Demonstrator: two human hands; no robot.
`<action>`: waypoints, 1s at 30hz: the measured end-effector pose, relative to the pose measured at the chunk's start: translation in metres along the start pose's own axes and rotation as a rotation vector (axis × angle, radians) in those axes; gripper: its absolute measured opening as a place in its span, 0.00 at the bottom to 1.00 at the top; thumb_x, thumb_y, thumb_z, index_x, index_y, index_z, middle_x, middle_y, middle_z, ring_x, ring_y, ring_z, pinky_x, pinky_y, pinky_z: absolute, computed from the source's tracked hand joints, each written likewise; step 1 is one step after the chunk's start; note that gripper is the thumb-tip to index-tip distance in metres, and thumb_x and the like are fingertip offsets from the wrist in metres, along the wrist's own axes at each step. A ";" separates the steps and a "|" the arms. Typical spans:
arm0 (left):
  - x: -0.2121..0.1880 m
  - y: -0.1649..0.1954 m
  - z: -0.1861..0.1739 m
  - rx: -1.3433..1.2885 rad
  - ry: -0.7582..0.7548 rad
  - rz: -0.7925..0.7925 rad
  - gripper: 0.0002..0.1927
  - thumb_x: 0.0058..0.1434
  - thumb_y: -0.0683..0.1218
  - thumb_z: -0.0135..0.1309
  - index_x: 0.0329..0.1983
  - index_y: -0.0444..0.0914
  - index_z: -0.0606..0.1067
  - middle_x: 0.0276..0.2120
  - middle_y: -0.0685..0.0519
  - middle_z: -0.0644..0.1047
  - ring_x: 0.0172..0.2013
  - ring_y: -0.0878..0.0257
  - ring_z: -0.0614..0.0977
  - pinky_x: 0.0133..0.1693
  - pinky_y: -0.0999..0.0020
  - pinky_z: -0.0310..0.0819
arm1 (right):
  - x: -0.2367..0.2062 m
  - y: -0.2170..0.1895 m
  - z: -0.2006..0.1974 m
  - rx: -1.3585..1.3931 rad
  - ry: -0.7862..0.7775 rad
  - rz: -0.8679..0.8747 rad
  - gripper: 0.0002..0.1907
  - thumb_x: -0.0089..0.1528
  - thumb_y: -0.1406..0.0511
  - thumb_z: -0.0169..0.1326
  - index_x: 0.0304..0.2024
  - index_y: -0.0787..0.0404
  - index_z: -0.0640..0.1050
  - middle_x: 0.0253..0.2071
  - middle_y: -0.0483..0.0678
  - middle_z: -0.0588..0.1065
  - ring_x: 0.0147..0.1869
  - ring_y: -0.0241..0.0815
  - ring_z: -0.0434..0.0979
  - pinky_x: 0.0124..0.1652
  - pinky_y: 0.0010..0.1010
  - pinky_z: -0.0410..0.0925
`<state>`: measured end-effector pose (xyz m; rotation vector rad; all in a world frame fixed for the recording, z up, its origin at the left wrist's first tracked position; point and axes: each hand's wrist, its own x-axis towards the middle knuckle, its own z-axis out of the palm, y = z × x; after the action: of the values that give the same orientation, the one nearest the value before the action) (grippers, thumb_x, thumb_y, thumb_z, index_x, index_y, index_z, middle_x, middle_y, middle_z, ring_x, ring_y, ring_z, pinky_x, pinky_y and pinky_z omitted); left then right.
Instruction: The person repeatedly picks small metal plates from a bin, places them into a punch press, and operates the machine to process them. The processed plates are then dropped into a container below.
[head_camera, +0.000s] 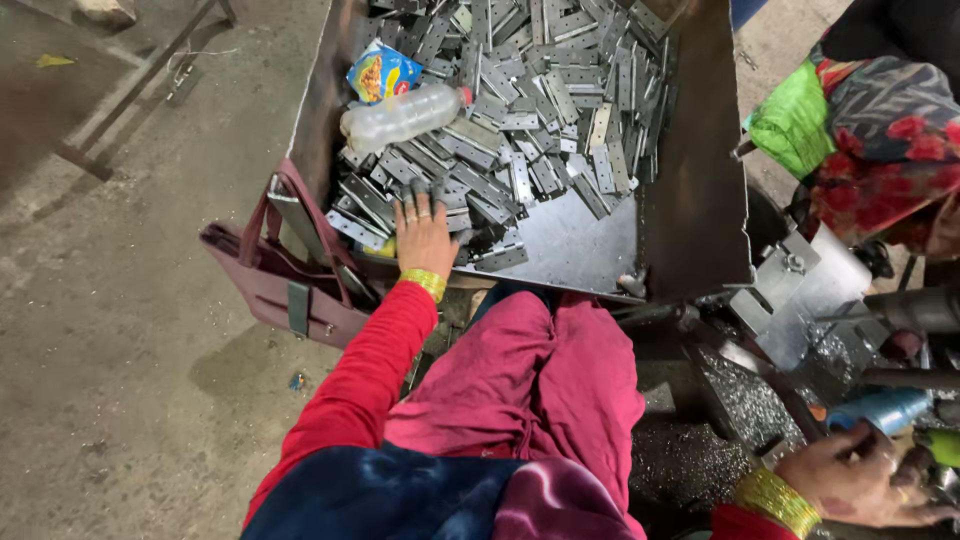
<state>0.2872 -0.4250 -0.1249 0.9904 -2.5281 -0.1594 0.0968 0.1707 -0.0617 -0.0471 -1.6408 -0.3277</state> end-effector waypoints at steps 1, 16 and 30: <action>0.007 0.000 0.005 0.018 0.024 0.009 0.44 0.57 0.67 0.54 0.68 0.34 0.67 0.67 0.35 0.65 0.66 0.39 0.64 0.66 0.45 0.52 | 0.004 -0.001 0.002 -0.161 0.233 -0.117 0.14 0.65 0.49 0.65 0.40 0.50 0.85 0.47 0.55 0.82 0.52 0.59 0.78 0.67 0.46 0.58; 0.011 0.040 0.022 0.232 0.069 0.092 0.16 0.63 0.50 0.47 0.49 0.42 0.80 0.53 0.49 0.78 0.49 0.48 0.78 0.52 0.45 0.72 | -0.011 0.008 -0.027 0.341 -0.432 0.165 0.03 0.67 0.68 0.58 0.43 0.60 0.80 0.48 0.56 0.79 0.63 0.61 0.76 0.74 0.59 0.58; 0.005 0.070 0.004 0.397 0.062 0.145 0.21 0.66 0.46 0.47 0.62 0.47 0.76 0.69 0.52 0.72 0.52 0.49 0.80 0.47 0.54 0.79 | 0.057 -0.008 -0.075 0.756 -0.315 0.251 0.02 0.67 0.70 0.58 0.42 0.62 0.78 0.42 0.52 0.80 0.56 0.54 0.82 0.76 0.55 0.59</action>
<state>0.2385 -0.3772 -0.1095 0.9262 -2.6153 0.4240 0.1620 0.1359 -0.0026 0.2773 -1.9510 0.5254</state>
